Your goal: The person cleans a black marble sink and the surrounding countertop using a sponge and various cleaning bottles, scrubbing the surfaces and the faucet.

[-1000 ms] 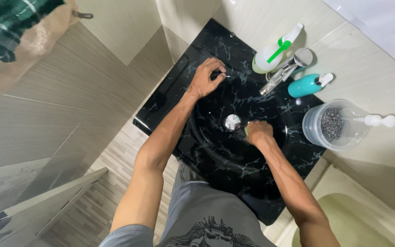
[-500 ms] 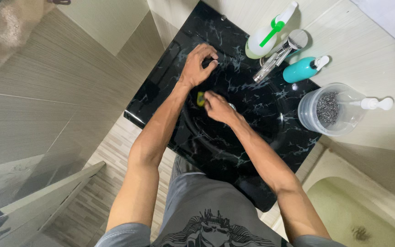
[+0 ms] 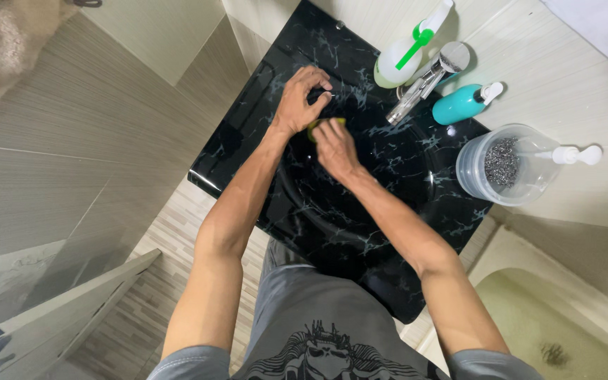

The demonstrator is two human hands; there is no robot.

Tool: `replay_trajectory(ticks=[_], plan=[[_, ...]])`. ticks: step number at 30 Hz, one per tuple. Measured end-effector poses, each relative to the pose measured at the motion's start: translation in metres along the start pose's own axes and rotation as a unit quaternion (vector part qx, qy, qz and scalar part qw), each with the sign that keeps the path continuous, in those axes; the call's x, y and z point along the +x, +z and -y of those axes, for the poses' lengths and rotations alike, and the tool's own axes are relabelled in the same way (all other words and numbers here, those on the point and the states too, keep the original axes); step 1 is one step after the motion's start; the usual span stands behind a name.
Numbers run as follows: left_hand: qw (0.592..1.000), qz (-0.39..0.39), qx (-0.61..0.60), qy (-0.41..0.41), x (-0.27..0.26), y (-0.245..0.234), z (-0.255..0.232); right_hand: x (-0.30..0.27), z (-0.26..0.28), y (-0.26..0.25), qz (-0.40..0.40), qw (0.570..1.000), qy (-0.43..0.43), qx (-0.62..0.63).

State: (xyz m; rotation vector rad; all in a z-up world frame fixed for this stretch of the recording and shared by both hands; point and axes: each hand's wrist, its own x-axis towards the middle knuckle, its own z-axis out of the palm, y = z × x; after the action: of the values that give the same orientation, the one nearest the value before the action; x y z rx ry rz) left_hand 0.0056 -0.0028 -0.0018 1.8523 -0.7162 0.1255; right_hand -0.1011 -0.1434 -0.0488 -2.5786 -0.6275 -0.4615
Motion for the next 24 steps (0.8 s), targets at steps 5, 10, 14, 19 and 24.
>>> replay_trajectory(ticks=[5, 10, 14, 19, 24], plan=[[1.0, -0.004, 0.003, 0.008, 0.0, 0.0, -0.002, -0.016, -0.032, -0.038, -0.023, 0.993, 0.068, -0.095], [1.0, -0.006, 0.004, 0.007, 0.0, -0.001, -0.006, -0.04, -0.034, -0.06, -0.11, 0.978, 0.167, -0.064], [1.0, -0.001, -0.002, -0.009, 0.001, -0.003, -0.01, -0.024, -0.035, -0.035, -0.225, 0.956, 0.185, -0.032], [0.999, 0.005, -0.027, -0.029, 0.001, -0.004, -0.007, 0.022, -0.025, -0.001, -0.182, 0.947, 0.23, 0.132], [0.999, -0.032, -0.019, 0.014, 0.001, -0.005, 0.0, 0.048, 0.007, -0.002, -0.07, 0.986, 0.147, 0.044]])
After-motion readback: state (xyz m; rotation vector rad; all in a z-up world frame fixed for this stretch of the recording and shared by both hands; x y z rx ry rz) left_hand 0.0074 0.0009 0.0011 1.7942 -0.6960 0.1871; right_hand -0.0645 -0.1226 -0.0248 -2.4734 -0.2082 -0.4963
